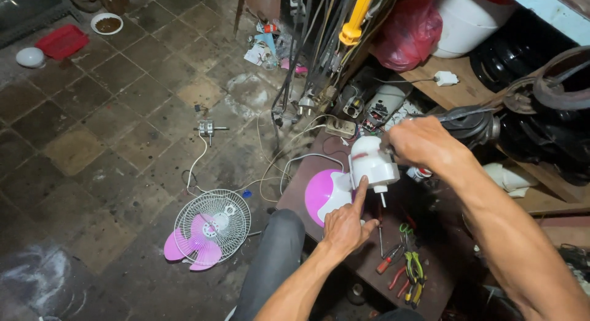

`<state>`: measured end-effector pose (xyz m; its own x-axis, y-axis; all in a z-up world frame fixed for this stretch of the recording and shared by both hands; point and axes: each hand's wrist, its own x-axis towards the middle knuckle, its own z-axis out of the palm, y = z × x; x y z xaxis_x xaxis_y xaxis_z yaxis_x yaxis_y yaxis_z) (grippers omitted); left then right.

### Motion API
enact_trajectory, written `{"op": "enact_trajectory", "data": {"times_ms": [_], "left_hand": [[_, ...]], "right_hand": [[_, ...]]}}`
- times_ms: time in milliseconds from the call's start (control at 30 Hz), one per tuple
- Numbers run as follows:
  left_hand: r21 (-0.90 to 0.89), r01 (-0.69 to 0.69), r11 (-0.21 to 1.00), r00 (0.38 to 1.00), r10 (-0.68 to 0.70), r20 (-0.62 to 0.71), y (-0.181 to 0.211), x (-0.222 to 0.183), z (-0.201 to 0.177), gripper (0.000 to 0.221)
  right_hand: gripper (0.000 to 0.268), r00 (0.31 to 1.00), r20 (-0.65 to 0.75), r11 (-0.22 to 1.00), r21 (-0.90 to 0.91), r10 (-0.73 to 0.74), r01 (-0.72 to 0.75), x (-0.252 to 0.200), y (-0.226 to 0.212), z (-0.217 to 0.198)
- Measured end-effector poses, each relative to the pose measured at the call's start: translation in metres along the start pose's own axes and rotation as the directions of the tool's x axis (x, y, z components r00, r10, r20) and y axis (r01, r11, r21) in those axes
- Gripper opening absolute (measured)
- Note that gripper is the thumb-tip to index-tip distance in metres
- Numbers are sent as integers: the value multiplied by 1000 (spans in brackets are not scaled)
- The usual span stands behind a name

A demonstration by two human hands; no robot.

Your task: The person cleans a white fan motor housing with a cloth, then picks up a white fan cage and wipes it. The person aligns the cage with the motor shaft and secures it by hand.

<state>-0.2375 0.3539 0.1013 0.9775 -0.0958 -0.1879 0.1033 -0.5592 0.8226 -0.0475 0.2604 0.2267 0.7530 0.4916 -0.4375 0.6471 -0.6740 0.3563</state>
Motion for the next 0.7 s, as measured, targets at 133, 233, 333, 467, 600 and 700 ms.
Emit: {"op": "enact_trajectory", "data": {"times_ms": [133,233,333,467,600,700], "left_hand": [[-5,5,1000,1000,-5,-8,3,-2,-2,99],[-15,10,1000,1000,-10,7,2,0,-3,98],[-22,18,1000,1000,-18,4,2,-2,0,97],[-29,16,999,1000,-16,11,0,2,0,97],[-27,24,999,999,-23,29,2,0,-4,97],[-16,26,1000,999,-25,37,2,-1,-8,97]], "right_hand": [[12,997,-80,999,-53,-17,13,31,-2,26],[15,998,51,992,-116,-48,53,46,-11,31],[12,998,-48,992,-124,-36,30,59,-19,31],[14,999,-2,979,-199,-43,42,59,-36,19],[16,1000,20,989,-148,-22,25,56,-25,21],[18,998,33,995,-87,52,-49,53,5,22]]}}
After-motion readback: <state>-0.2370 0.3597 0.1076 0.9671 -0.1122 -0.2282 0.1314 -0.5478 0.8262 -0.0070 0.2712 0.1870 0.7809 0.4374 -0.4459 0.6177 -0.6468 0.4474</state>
